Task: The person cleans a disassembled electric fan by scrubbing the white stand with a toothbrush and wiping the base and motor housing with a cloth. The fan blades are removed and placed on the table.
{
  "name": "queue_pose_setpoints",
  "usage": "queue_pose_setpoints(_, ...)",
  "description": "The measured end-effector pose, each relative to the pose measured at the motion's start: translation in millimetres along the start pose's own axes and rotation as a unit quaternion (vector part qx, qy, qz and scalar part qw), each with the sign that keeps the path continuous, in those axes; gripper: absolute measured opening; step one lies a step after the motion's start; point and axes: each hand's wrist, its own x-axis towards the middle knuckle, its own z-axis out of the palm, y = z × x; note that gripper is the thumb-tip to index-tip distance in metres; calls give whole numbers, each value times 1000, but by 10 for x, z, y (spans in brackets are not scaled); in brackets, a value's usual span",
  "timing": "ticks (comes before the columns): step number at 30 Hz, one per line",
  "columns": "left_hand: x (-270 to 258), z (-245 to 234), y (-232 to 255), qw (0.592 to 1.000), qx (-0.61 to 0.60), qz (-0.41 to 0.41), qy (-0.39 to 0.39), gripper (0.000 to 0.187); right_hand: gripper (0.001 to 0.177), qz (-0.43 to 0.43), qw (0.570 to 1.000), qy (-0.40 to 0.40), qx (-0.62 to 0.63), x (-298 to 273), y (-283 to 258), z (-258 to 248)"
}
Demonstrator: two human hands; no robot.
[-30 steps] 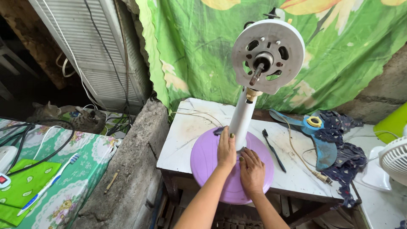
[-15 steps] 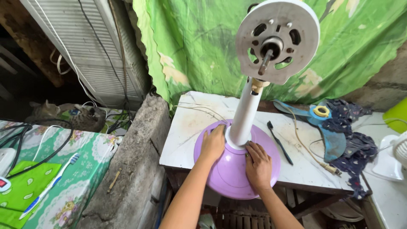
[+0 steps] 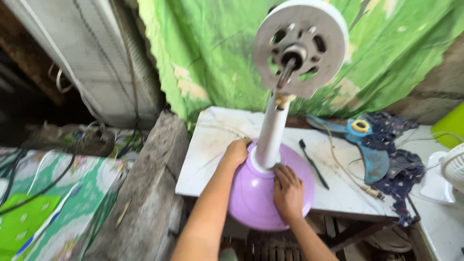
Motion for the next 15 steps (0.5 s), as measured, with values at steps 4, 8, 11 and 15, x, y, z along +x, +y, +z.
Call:
queue_pose_setpoints(4,253,25,8,999,-34,-17,-36,44,32,26,999,-9,27,38,-75,-41)
queue_pose_setpoints(8,-228,-109,-35,999,-42,-28,14,33,33,17,1000,-4,15,-26,-101,-71)
queue_pose_setpoints(11,-895,-246,-40,993,-10,23,113,33,34,10,1000,-6,5,27,-77,-67)
queue_pose_setpoints(15,-1687,-158,-25,970,59,53,229,40,34,10,1000,-10,-2,32,-46,-3)
